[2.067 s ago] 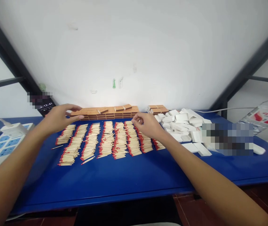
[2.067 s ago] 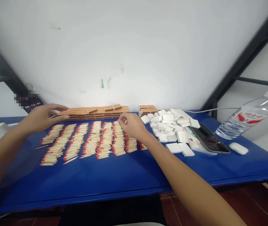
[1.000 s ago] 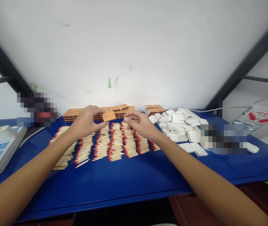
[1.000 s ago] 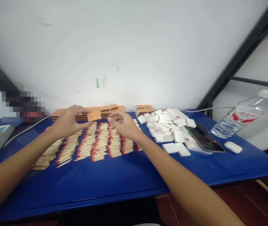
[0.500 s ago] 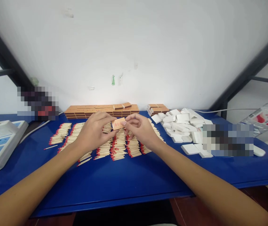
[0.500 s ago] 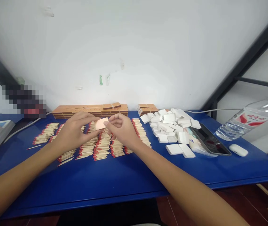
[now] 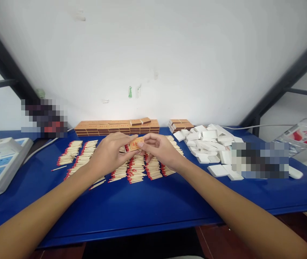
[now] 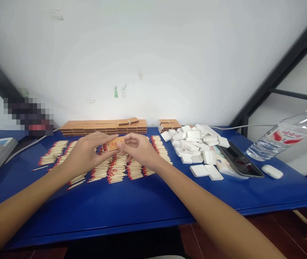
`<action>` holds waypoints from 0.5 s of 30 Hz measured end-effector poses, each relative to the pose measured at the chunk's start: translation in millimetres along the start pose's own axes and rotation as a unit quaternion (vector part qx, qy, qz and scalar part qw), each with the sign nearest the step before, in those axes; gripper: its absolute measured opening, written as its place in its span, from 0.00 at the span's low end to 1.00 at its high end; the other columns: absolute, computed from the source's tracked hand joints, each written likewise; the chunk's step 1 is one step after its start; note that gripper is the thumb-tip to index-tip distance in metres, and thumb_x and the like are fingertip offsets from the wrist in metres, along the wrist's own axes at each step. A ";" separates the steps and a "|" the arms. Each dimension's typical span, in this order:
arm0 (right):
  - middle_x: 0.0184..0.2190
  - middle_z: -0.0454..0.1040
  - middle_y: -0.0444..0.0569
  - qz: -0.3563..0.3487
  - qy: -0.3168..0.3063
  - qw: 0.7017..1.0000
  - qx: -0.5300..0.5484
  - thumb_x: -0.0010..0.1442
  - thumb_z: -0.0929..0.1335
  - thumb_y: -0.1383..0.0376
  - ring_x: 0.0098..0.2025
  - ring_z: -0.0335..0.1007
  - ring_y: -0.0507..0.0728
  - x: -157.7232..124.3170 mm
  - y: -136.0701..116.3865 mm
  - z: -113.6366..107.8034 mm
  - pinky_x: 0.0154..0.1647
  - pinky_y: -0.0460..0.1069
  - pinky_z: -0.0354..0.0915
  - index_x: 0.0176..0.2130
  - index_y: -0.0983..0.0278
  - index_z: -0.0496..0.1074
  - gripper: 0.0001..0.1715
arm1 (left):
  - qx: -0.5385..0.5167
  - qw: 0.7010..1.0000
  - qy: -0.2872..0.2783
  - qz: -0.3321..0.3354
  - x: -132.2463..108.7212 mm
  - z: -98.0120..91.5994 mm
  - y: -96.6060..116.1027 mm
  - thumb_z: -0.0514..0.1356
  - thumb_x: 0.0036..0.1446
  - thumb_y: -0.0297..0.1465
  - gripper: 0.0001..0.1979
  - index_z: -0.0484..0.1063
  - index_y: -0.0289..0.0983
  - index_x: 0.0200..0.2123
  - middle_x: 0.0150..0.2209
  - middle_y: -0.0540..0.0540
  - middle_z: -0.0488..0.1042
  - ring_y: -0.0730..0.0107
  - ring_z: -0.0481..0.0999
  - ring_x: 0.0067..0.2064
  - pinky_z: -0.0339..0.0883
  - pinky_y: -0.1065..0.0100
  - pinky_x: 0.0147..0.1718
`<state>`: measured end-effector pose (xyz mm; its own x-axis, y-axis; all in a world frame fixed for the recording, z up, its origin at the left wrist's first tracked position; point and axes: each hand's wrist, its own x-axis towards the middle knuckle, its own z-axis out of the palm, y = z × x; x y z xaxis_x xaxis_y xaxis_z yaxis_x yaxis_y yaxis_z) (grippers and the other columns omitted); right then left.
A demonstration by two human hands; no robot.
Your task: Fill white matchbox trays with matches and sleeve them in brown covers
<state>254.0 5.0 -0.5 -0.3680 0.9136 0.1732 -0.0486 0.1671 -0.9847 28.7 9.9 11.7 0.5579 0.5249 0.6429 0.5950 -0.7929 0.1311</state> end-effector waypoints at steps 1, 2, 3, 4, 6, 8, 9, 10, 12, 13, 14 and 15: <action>0.30 0.78 0.46 0.001 0.005 1.000 -0.002 0.58 0.78 0.46 0.31 0.76 0.53 -0.2 0.3 0.1 0.25 0.46 0.75 0.38 0.62 0.74 0.24 | 0.001 1.000 -0.006 -0.004 -0.3 0.1 -0.2 0.65 0.68 0.44 0.21 0.79 0.40 0.59 0.47 0.40 0.85 0.54 0.83 0.47 0.75 0.56 0.47; 0.30 0.79 0.46 0.003 0.015 1.000 -0.006 0.59 0.78 0.46 0.30 0.76 0.53 -0.2 0.8 -0.1 0.24 0.46 0.74 0.37 0.62 0.74 0.24 | 0.006 1.000 -0.013 -0.010 -0.7 0.2 -0.8 0.65 0.68 0.46 0.23 0.79 0.40 0.59 0.47 0.39 0.85 0.53 0.83 0.47 0.74 0.56 0.46; 0.29 0.79 0.46 0.003 0.026 1.000 -0.012 0.59 0.77 0.45 0.28 0.76 0.53 -0.1 1.1 -0.5 0.24 0.46 0.73 0.36 0.62 0.73 0.24 | 0.017 0.999 -0.021 -0.019 -1.2 0.3 -1.9 0.65 0.67 0.49 0.26 0.78 0.40 0.61 0.47 0.38 0.85 0.52 0.83 0.46 0.74 0.55 0.46; 0.29 0.79 0.46 0.002 0.035 0.999 -0.019 0.60 0.76 0.45 0.27 0.75 0.53 0.1 1.4 -1.2 0.24 0.46 0.73 0.35 0.62 0.73 0.24 | 0.030 0.999 -0.029 -0.030 -1.8 0.4 -3.2 0.65 0.66 0.51 0.29 0.77 0.40 0.62 0.46 0.38 0.85 0.51 0.84 0.45 0.74 0.55 0.45; 0.29 0.79 0.46 -0.001 0.044 0.999 -0.030 0.61 0.76 0.45 0.26 0.75 0.52 0.9 1.6 -3.2 0.24 0.46 0.72 0.33 0.62 0.72 0.24 | 0.052 0.996 -0.043 -0.051 -2.9 0.4 -6.1 0.65 0.64 0.54 0.32 0.76 0.40 0.63 0.45 0.38 0.85 0.51 0.84 0.44 0.74 0.56 0.43; 0.28 0.78 0.46 -0.004 0.045 0.999 -0.028 0.61 0.76 0.45 0.28 0.76 0.53 2.2 1.3 -5.8 0.25 0.46 0.72 0.32 0.62 0.72 0.24 | 0.062 0.995 -0.051 -0.061 -3.1 -0.3 -7.9 0.64 0.64 0.55 0.32 0.76 0.42 0.63 0.44 0.38 0.85 0.51 0.84 0.43 0.73 0.56 0.43; 0.28 0.78 0.46 -0.004 0.046 0.999 -0.023 0.60 0.77 0.45 0.29 0.76 0.53 3.1 0.9 -7.2 0.25 0.46 0.72 0.32 0.62 0.72 0.24 | 0.063 0.995 -0.052 -0.064 -2.6 -1.1 -8.2 0.64 0.64 0.55 0.32 0.77 0.42 0.62 0.44 0.39 0.86 0.51 0.84 0.44 0.73 0.56 0.44; 0.28 0.78 0.46 -0.003 0.048 0.999 -0.018 0.59 0.77 0.45 0.29 0.76 0.53 3.9 0.4 -8.7 0.25 0.46 0.72 0.32 0.62 0.73 0.24 | 0.063 0.994 -0.053 -0.068 -1.8 -2.3 -8.2 0.64 0.64 0.55 0.31 0.77 0.43 0.62 0.45 0.39 0.86 0.50 0.84 0.44 0.73 0.56 0.44; 0.29 0.78 0.47 -0.005 0.057 0.998 -0.007 0.56 0.79 0.45 0.30 0.76 0.54 5.7 -1.4 -11.7 0.24 0.46 0.72 0.31 0.62 0.73 0.25 | 0.056 0.993 -0.060 -0.085 0.8 -6.2 -7.9 0.63 0.64 0.57 0.31 0.77 0.43 0.61 0.48 0.40 0.85 0.49 0.85 0.46 0.74 0.55 0.45; 0.29 0.78 0.47 -0.006 0.063 0.998 -0.004 0.54 0.79 0.45 0.30 0.76 0.54 6.5 -2.6 -13.3 0.24 0.46 0.72 0.31 0.62 0.73 0.26 | 0.047 0.992 -0.064 -0.095 2.0 -9.1 -8.0 0.63 0.63 0.57 0.31 0.77 0.43 0.60 0.50 0.41 0.85 0.49 0.85 0.47 0.74 0.55 0.46; 0.28 0.77 0.47 -0.007 0.071 0.997 -0.003 0.53 0.80 0.45 0.30 0.76 0.54 7.1 -4.0 -15.0 0.24 0.46 0.71 0.30 0.62 0.73 0.27 | 0.035 0.991 -0.067 -0.107 3.0 -12.8 -8.3 0.63 0.63 0.58 0.31 0.77 0.43 0.58 0.51 0.41 0.84 0.49 0.84 0.48 0.74 0.55 0.47; 0.28 0.76 0.46 -0.007 0.080 0.997 -0.002 0.52 0.80 0.45 0.30 0.75 0.54 7.5 -5.4 -16.7 0.23 0.46 0.71 0.30 0.62 0.72 0.28 | 0.024 0.990 -0.068 -0.117 3.3 -17.4 -8.8 0.64 0.62 0.58 0.30 0.76 0.43 0.56 0.52 0.42 0.84 0.49 0.84 0.49 0.75 0.56 0.47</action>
<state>267.0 17.2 6.4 -0.2142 0.9587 0.1870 -0.0491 0.1806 -0.9823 15.1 13.2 25.8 0.4720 0.7328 0.4900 0.7424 -0.6302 0.2273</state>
